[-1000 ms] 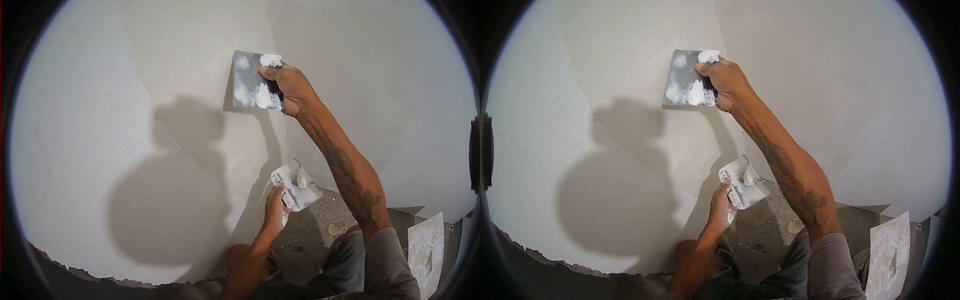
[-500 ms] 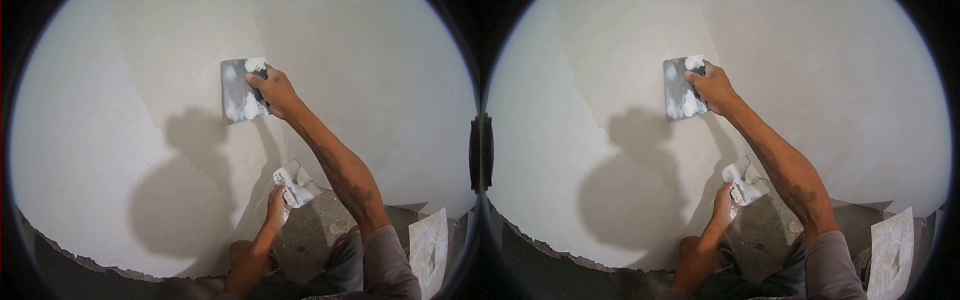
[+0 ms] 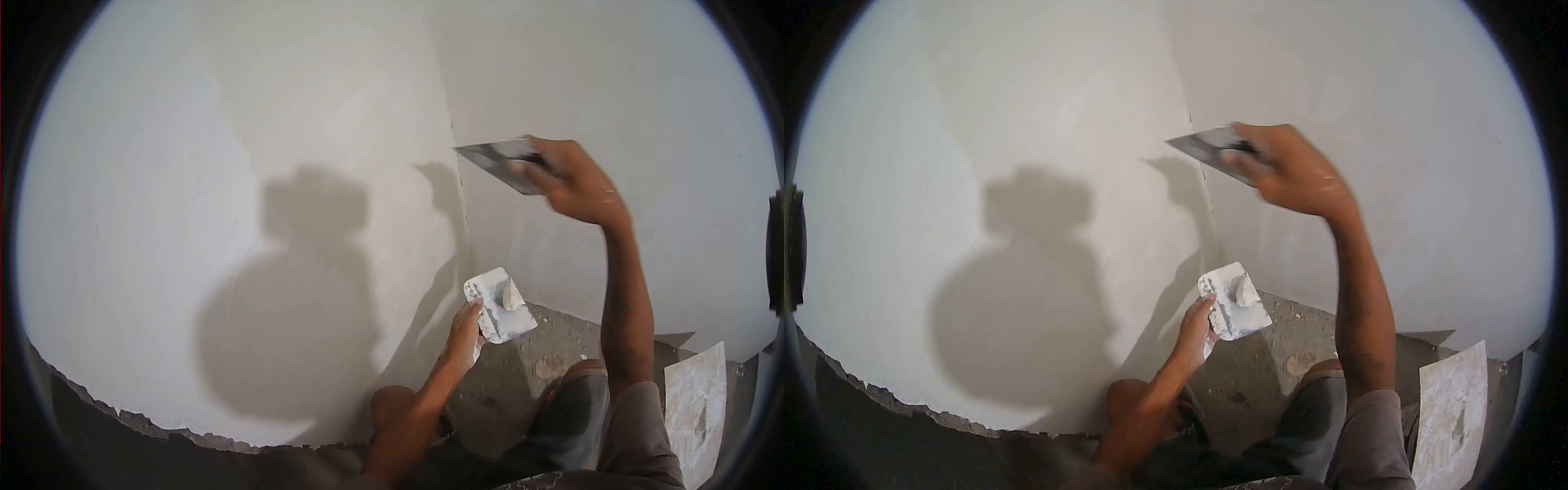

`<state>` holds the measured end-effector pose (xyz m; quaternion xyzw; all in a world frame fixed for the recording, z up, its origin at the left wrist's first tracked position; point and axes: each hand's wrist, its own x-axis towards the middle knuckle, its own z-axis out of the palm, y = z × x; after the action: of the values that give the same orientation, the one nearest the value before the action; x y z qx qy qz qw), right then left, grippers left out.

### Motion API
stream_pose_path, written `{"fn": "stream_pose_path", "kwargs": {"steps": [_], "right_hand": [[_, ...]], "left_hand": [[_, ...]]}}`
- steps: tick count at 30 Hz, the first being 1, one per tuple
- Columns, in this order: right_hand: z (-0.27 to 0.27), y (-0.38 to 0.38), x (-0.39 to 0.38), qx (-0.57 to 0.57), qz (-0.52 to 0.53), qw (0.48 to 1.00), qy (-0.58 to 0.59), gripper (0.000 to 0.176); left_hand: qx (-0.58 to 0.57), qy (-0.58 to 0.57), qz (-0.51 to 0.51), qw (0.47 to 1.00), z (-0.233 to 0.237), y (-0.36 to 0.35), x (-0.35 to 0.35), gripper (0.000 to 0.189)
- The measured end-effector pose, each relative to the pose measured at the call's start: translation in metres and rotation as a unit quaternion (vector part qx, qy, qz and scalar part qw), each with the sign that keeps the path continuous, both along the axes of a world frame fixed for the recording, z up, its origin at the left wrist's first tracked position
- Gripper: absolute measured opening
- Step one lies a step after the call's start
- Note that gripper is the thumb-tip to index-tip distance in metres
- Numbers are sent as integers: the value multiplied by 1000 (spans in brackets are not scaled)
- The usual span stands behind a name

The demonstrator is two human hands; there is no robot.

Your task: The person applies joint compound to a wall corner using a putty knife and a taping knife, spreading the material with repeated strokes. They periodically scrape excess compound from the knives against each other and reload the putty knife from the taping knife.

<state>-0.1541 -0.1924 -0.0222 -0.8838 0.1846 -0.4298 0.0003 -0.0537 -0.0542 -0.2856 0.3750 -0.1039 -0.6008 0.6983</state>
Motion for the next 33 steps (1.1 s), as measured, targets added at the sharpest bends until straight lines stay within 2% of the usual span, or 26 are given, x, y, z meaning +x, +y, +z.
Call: {"fn": "stream_pose_path", "kwargs": {"steps": [1,3,5,6,7,9,12,15,16,19,25,28,31,33], "right_hand": [[13,-7,-19,224,10,969,100,38],[-3,-11,-55,365,38,930,7,34],[-37,-17,-82,214,-162,950,162,28],[-79,-25,-102,105,-161,972,136,24],[-92,-10,-113,157,-146,970,116,22],[-108,15,-134,309,-141,929,144,22],[-143,36,-155,249,-17,964,89,28],[-154,55,-153,281,-19,954,104,31],[-156,61,-148,251,7,964,89,31],[-146,79,-138,281,16,956,78,29],[-137,95,-135,308,15,951,24,20],[-121,111,-108,269,80,959,-37,19],[-107,132,-65,386,97,913,-86,23],[-102,144,-28,400,135,897,-129,30]], "left_hand": [[2,2,5,1000,1,0,0,32],[0,-18,22,1000,5,6,-9,32],[-4,-56,38,998,2,5,-10,32],[6,-86,53,995,21,11,-17,35],[-8,-120,76,990,21,11,-21,36],[-37,-185,121,975,13,7,-28,38],[-26,-210,122,970,19,9,-31,38],[-60,-190,117,973,7,4,-28,38],[-48,-208,112,971,7,6,-26,37],[-76,-229,123,963,6,4,-25,33],[-72,-234,128,961,2,3,-24,30],[-83,-245,132,957,1,2,-24,31],[-117,-287,164,937,6,5,-33,39],[-138,-320,188,918,11,9,-40,44]]}}
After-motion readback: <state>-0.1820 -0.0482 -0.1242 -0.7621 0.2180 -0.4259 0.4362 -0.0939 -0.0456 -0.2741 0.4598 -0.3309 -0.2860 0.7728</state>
